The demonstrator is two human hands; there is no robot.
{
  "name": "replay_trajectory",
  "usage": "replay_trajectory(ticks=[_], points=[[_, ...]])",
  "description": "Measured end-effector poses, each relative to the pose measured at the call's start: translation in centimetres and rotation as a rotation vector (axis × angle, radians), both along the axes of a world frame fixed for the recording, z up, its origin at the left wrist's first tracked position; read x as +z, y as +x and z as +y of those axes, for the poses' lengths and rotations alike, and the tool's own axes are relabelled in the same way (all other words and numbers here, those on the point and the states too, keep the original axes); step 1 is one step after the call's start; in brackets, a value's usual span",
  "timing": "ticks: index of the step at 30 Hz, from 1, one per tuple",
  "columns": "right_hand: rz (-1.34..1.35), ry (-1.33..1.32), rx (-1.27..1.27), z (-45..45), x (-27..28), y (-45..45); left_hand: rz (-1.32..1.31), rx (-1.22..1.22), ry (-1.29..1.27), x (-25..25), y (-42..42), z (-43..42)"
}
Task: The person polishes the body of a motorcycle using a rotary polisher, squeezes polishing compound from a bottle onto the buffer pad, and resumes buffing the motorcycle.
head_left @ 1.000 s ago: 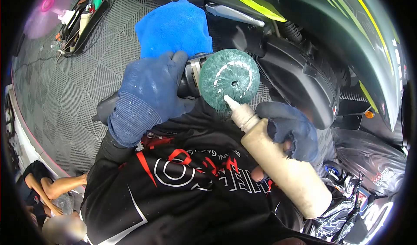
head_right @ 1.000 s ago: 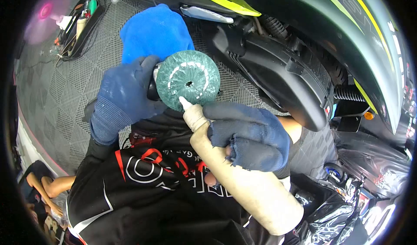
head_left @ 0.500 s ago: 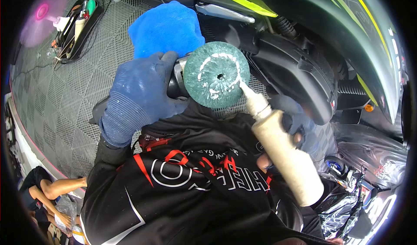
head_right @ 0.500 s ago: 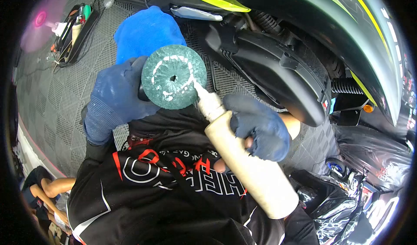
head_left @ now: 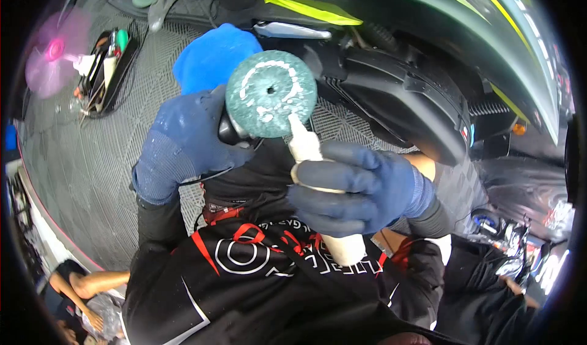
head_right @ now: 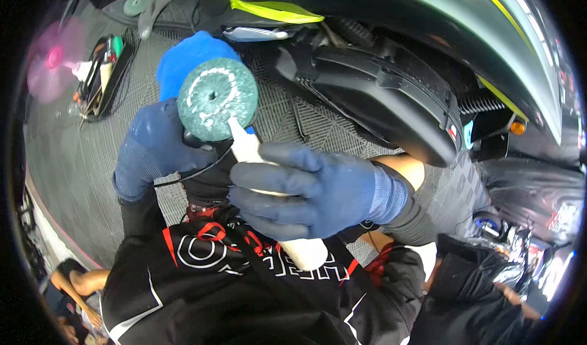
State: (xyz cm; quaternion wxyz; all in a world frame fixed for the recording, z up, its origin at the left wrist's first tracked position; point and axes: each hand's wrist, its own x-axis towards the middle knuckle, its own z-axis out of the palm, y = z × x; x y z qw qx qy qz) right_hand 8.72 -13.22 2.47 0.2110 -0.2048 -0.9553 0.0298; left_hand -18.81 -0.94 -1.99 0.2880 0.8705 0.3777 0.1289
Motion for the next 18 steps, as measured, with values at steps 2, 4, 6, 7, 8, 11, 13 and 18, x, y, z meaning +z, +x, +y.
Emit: replay_trajectory(ticks=[2,4,6,7,8,11,13,18], points=[[-0.175,0.125,0.067,0.4,-0.1,-0.3,-0.021,-0.001,0.031,0.4,0.2,-0.1],[-0.231,0.140,0.056,0.4,1.0,-0.3,0.014,0.065,-0.072,0.7,0.2,-0.3],[-0.537,0.196,0.067,-0.2,0.9,-0.2,0.138,0.073,-0.126,0.9,-0.2,-0.4],[-0.371,-0.113,-0.118,-2.2,-3.1,0.7,0.106,0.106,-0.154,0.7,-0.5,-0.5],[-0.480,-0.123,-0.146,-2.2,-3.8,1.3,0.075,0.141,-0.183,0.6,-0.9,-0.5],[-0.729,-0.479,-0.270,-0.9,-7.1,3.9,0.084,0.090,-0.117,0.3,-2.0,-0.9],[-0.745,-0.808,-0.384,-0.4,-10.6,6.9,0.270,0.227,-0.376,3.0,-0.4,-1.0],[-0.618,-1.430,-0.874,-0.3,-22.5,13.9,0.121,0.222,-0.290,-0.3,-3.1,-1.4]])
